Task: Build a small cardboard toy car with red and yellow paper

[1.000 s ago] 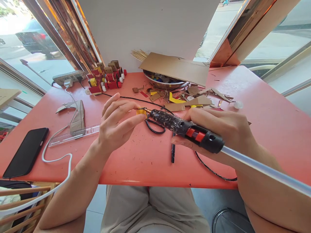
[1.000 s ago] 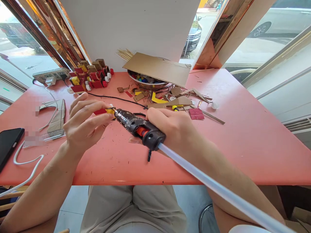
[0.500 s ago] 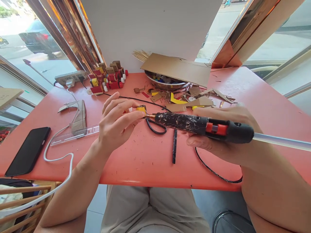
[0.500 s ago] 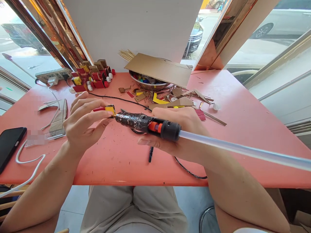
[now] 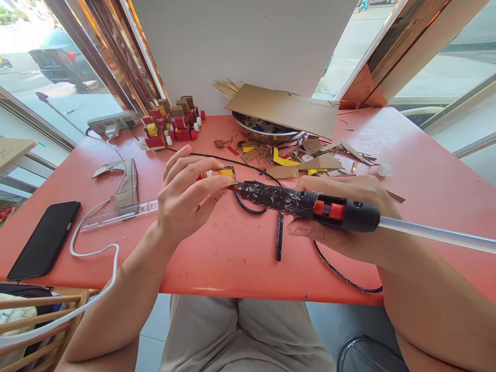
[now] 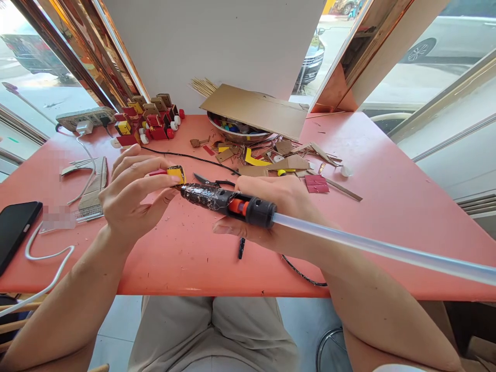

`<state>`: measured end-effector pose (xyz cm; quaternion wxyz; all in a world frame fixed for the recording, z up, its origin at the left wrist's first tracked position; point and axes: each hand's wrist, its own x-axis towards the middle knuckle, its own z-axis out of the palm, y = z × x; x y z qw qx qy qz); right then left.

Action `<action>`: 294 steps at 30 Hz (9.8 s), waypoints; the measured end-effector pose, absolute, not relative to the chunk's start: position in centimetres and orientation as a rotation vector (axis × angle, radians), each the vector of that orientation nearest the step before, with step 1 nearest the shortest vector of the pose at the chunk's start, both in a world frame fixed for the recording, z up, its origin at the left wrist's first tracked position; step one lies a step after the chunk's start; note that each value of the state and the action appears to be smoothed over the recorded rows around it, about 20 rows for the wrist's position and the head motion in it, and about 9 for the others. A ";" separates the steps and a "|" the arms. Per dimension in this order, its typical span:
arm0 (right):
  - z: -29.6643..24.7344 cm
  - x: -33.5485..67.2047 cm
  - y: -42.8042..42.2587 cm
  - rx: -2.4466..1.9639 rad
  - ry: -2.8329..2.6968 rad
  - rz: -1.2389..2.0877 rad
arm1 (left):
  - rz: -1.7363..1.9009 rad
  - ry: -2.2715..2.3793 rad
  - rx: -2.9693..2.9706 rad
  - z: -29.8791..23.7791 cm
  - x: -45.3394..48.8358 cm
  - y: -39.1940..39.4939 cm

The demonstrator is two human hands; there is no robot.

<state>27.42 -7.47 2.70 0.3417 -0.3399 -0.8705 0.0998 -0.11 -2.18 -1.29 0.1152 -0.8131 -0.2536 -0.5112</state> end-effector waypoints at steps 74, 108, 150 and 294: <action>-1.2 21.9 -6.8 -0.822 -1.702 0.696 | -1.682 -0.764 -2.613 -2.8 2.7 -3.7; -0.8 21.5 -7.0 -0.663 -1.512 0.878 | -1.790 -0.630 -2.607 -2.6 2.3 -3.3; -0.3 21.1 -7.2 -0.635 -1.464 0.925 | -1.927 -0.686 -2.554 -3.0 2.7 -3.6; 0.2 23.3 -4.7 -0.604 -1.626 1.055 | -2.904 -1.451 -2.614 -2.6 -2.4 1.7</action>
